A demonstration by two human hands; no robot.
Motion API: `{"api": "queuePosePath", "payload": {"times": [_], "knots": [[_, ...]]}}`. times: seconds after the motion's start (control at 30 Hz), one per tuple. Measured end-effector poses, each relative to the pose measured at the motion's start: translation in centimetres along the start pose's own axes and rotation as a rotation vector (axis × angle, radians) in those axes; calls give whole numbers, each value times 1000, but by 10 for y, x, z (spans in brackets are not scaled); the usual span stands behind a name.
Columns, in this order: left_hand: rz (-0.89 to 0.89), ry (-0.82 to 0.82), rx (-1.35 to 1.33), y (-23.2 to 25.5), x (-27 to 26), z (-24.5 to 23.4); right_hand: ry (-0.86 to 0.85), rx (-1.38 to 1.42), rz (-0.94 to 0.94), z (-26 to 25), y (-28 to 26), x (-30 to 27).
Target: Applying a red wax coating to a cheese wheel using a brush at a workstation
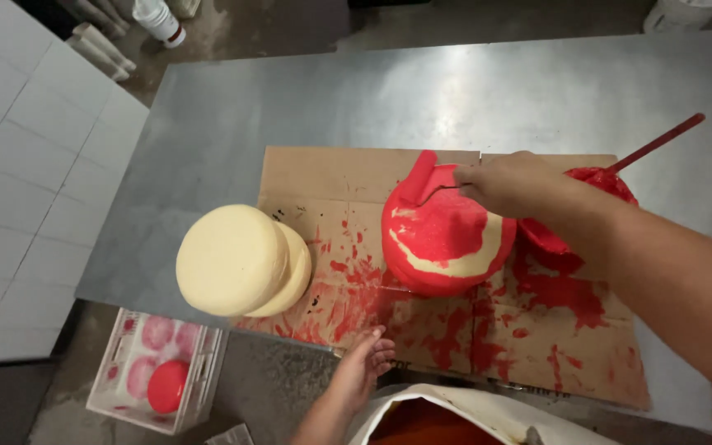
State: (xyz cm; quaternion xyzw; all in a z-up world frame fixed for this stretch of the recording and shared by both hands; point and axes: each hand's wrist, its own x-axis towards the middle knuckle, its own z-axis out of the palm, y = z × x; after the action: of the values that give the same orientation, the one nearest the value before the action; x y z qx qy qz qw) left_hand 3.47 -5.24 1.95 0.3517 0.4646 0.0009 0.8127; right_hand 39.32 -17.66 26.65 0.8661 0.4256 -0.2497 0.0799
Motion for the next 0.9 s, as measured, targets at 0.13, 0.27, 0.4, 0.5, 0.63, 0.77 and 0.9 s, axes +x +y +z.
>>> {"api": "queuePosePath", "payload": {"times": [0.13,0.27,0.4,0.5,0.63,0.77,0.9], "knots": [[19,-3,82,5,6,-22,62,175,69,12,31,-49],[35,46,25,-10,28,-70,-30,-243,227,68,89,-75],[-54,55,2,-21,34,-84,-48,-164,326,63,67,-70],[-23,21,81,8,13,-51,361,-1,145,89,43,-39],[-70,-30,177,13,33,-54,354,111,234,113,25,-76],[-88,-83,103,-8,70,-90,83,513,529,146,9,-136],[-190,-39,141,-9,76,-90,140,767,581,128,-5,-135]]}}
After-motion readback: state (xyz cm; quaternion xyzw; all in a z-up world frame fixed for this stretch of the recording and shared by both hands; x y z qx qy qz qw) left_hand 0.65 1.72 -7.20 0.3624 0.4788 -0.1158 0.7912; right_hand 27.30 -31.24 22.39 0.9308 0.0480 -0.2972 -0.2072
